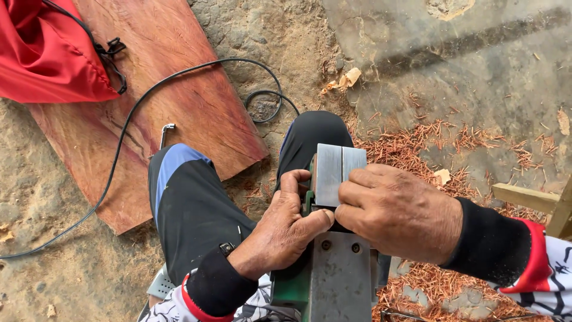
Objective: Adjusting and inspecting the blades of an electric wood planer.
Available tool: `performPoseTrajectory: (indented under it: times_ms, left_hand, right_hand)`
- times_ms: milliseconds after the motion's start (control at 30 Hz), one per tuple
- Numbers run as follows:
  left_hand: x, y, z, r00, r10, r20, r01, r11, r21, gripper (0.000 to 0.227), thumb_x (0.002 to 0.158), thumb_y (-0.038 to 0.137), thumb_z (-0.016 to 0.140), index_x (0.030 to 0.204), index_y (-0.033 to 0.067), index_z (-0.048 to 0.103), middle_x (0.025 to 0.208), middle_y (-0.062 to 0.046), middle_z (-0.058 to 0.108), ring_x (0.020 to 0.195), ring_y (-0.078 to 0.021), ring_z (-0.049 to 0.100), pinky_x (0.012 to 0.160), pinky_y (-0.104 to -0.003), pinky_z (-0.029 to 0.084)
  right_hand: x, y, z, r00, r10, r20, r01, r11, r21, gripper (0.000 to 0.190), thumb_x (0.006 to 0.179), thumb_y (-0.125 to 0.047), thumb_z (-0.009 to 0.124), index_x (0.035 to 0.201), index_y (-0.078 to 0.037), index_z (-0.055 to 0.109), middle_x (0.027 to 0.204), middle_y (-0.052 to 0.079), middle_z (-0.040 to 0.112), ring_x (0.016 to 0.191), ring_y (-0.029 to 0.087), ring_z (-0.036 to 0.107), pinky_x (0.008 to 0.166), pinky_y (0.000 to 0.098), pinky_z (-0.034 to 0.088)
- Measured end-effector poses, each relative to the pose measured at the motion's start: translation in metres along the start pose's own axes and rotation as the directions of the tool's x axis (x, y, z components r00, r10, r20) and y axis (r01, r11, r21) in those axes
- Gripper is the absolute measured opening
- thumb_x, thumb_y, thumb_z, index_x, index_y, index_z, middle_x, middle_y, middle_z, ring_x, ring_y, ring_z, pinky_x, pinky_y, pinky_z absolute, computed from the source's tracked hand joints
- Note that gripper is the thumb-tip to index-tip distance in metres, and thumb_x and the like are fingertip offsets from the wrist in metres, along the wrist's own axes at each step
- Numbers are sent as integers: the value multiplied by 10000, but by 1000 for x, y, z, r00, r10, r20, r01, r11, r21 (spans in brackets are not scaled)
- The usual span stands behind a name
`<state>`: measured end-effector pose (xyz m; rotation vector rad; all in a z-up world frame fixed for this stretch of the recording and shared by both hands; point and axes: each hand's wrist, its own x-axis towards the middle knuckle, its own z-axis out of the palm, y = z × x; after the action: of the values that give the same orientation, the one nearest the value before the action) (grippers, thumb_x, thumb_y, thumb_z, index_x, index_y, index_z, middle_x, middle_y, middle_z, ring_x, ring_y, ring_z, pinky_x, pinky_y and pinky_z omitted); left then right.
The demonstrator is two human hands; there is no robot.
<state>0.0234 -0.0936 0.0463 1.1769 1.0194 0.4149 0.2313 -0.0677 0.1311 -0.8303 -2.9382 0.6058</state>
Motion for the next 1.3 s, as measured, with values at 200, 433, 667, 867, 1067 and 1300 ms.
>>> performPoseTrajectory:
  times_ms: [200,433,667,867,1067,1300]
  left_hand:
    - [3,-4,3,1000,27,-9,-27,1000,-2,796,828,337,694,1448,17,310,1281,-214,519,1188,-267,564,993,-375,482]
    - [2,-2,4,1000,-3,-16,2,999,-33,821,804,331,712,1451,22,312,1271,-201,534,1161,-258,584,963,-375,503]
    - [1,1,1,998,-65,-6,65,998,-7,812,817,351,691,1460,44,302,1290,-220,512,1186,-267,577,966,-386,502]
    - [-2,1,0,999,-37,-11,37,999,-19,801,821,363,681,1457,46,312,1282,-229,518,1171,-277,586,961,-383,502]
    - [-2,3,2,998,-64,-15,64,998,-15,804,809,359,684,1455,58,310,1254,-213,522,1111,-256,600,911,-369,523]
    - [-1,6,1,997,-83,-4,83,997,-3,811,803,366,685,1454,62,310,1234,-203,527,1070,-245,614,874,-363,541]
  right_hand:
    - [3,0,4,995,15,97,-14,1000,-10,116,712,-170,694,771,-104,619,786,44,561,792,244,576,694,410,479]
    - [-1,-12,11,969,208,131,-218,974,69,192,643,-145,725,775,-97,594,811,84,544,735,277,568,621,421,470]
    - [-4,-13,7,924,371,93,-380,915,134,135,775,-135,710,761,-78,589,758,86,530,686,256,566,602,405,483]
    - [-15,1,-8,989,141,-33,-138,986,89,119,736,-121,706,762,-68,602,756,67,550,728,257,581,636,394,492]
    - [-17,4,-4,989,57,136,-68,995,77,129,717,-160,702,739,-93,593,762,52,552,773,250,590,688,408,496]
    - [-16,3,1,978,96,188,-109,992,63,152,699,-159,697,732,-77,574,811,74,548,814,289,586,660,424,493]
